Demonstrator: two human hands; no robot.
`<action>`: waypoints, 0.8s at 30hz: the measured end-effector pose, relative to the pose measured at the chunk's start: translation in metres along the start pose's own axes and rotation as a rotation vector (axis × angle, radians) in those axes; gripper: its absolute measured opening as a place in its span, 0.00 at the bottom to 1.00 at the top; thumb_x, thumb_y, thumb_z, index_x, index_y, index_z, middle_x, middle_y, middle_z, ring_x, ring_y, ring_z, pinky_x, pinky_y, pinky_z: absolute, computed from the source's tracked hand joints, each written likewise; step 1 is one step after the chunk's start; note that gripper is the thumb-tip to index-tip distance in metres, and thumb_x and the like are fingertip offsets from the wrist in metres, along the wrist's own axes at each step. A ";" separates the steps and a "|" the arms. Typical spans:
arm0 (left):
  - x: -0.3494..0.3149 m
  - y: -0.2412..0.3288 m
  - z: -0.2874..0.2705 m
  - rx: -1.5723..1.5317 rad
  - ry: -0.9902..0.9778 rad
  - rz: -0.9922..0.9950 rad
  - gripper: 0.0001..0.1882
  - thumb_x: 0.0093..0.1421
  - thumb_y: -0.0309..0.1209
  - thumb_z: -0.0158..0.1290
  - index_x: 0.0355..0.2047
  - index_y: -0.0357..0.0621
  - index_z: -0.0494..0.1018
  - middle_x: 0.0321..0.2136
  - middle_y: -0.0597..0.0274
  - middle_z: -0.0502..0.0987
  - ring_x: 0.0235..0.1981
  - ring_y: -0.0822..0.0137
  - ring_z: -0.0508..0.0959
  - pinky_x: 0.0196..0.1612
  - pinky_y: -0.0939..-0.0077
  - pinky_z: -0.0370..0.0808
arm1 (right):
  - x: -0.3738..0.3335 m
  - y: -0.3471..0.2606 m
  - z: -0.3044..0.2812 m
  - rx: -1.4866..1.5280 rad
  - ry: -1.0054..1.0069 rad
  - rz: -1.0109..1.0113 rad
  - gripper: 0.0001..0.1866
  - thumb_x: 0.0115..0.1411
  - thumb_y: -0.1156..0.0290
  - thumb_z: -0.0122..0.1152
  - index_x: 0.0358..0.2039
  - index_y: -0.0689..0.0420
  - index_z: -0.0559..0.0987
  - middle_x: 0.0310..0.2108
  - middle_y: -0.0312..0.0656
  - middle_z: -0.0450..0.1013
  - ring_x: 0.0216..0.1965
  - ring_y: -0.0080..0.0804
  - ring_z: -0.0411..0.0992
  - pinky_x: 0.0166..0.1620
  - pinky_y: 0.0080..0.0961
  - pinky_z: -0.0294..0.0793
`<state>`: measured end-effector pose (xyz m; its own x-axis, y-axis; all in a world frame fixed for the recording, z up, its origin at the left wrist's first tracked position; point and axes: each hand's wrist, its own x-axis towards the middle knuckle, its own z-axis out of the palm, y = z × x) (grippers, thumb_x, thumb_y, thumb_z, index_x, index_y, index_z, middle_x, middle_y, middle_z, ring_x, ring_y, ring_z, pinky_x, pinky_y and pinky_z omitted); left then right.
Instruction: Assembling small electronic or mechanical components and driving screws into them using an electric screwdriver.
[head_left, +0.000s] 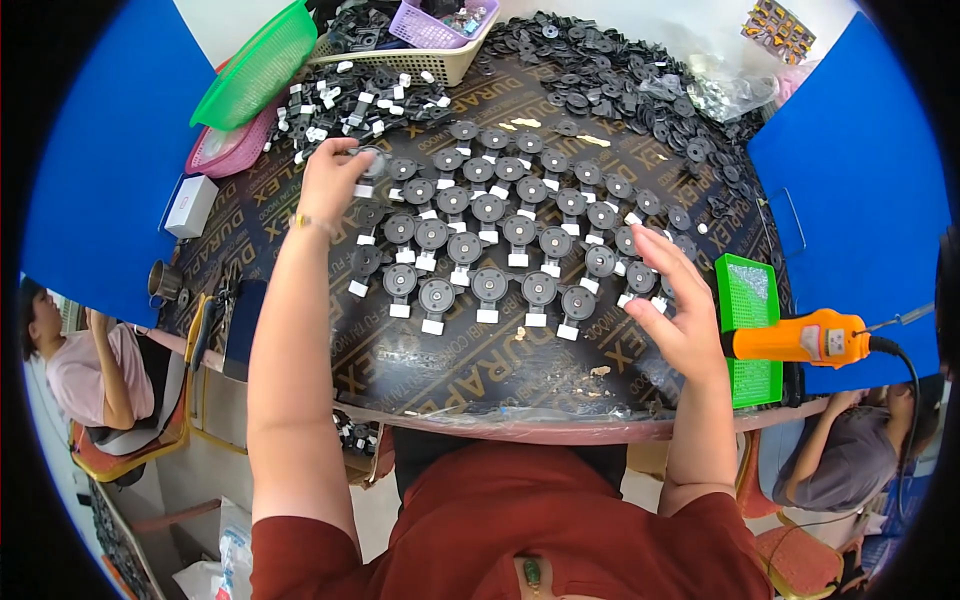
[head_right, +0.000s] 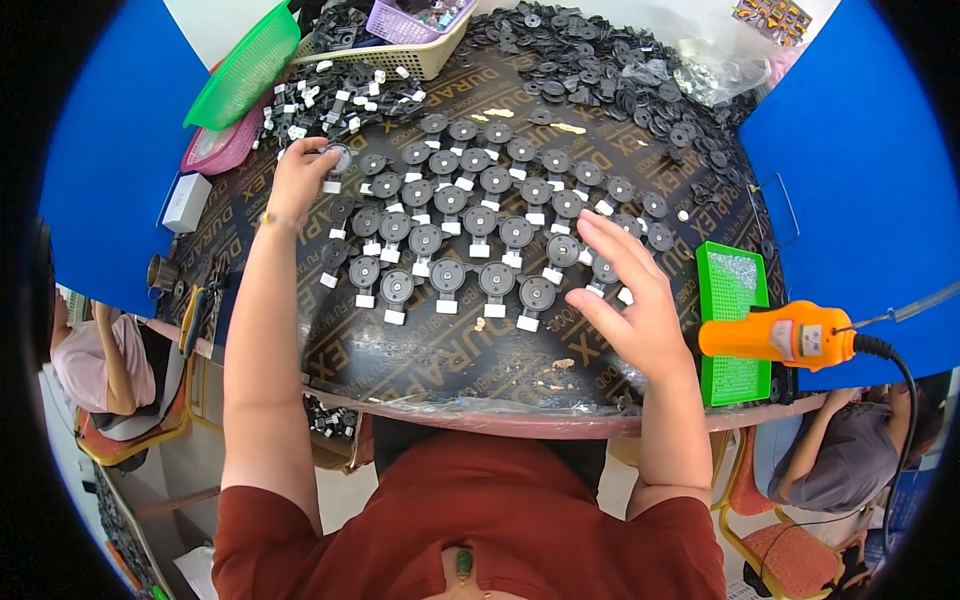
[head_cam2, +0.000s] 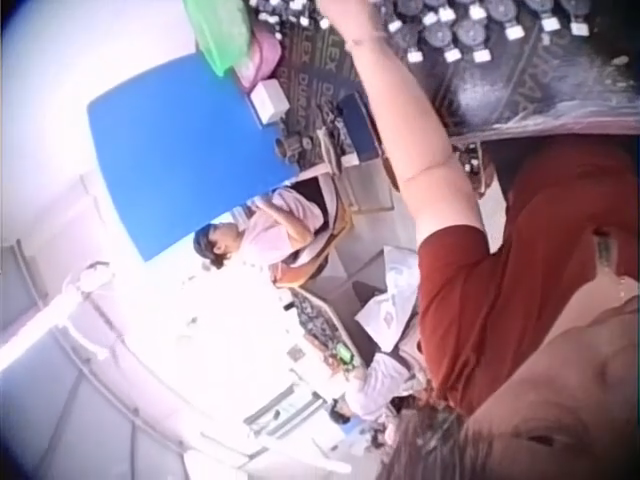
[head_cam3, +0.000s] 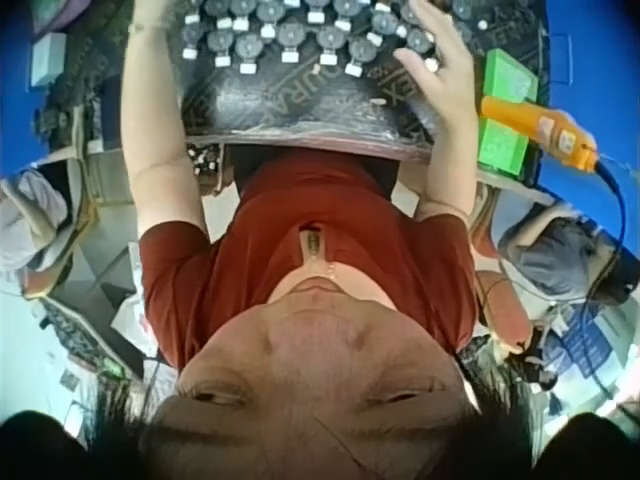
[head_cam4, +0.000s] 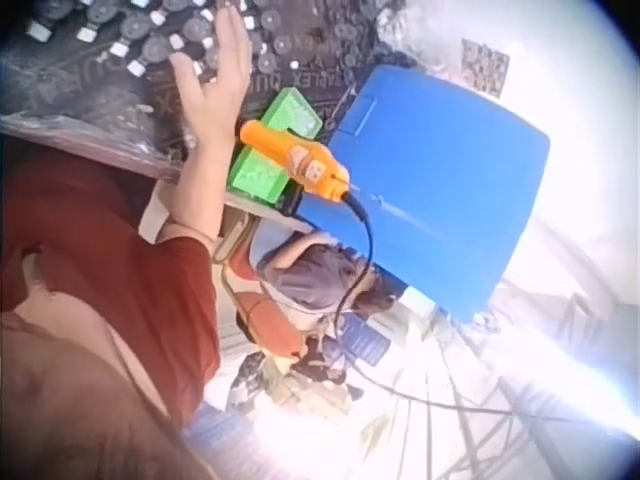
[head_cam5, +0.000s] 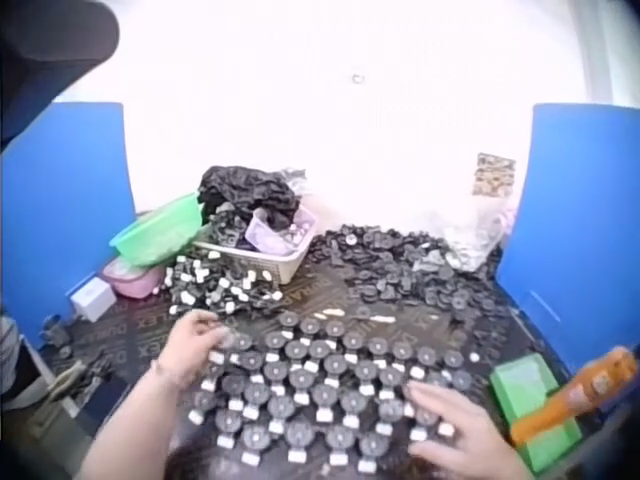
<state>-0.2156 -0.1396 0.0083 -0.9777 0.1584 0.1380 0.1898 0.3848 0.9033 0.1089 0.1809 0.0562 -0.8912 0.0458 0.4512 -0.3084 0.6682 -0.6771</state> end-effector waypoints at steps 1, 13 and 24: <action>0.021 -0.023 -0.006 0.050 0.033 -0.035 0.22 0.53 0.33 0.64 0.45 0.33 0.75 0.35 0.54 0.81 0.33 0.68 0.79 0.36 0.76 0.75 | 0.000 0.002 0.004 0.004 0.009 0.036 0.31 0.52 0.71 0.68 0.58 0.58 0.72 0.60 0.49 0.68 0.61 0.46 0.66 0.62 0.36 0.62; 0.050 -0.046 -0.021 0.597 0.175 0.221 0.15 0.53 0.36 0.61 0.38 0.42 0.79 0.34 0.45 0.80 0.33 0.49 0.80 0.38 0.62 0.77 | -0.030 0.006 -0.019 -0.090 0.201 0.251 0.26 0.54 0.79 0.60 0.56 0.61 0.74 0.59 0.48 0.68 0.59 0.39 0.68 0.60 0.31 0.66; 0.053 -0.111 -0.086 0.708 0.122 0.208 0.25 0.45 0.32 0.65 0.43 0.38 0.71 0.31 0.50 0.80 0.34 0.52 0.81 0.39 0.61 0.76 | -0.061 0.043 -0.032 -0.497 0.284 0.380 0.03 0.56 0.78 0.61 0.32 0.62 0.79 0.30 0.47 0.75 0.32 0.42 0.74 0.36 0.31 0.72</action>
<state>-0.2957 -0.2518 -0.0498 -0.9103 0.2059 0.3591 0.3444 0.8579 0.3812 0.1604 0.2304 0.0181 -0.7647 0.4918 0.4163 0.2578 0.8256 -0.5019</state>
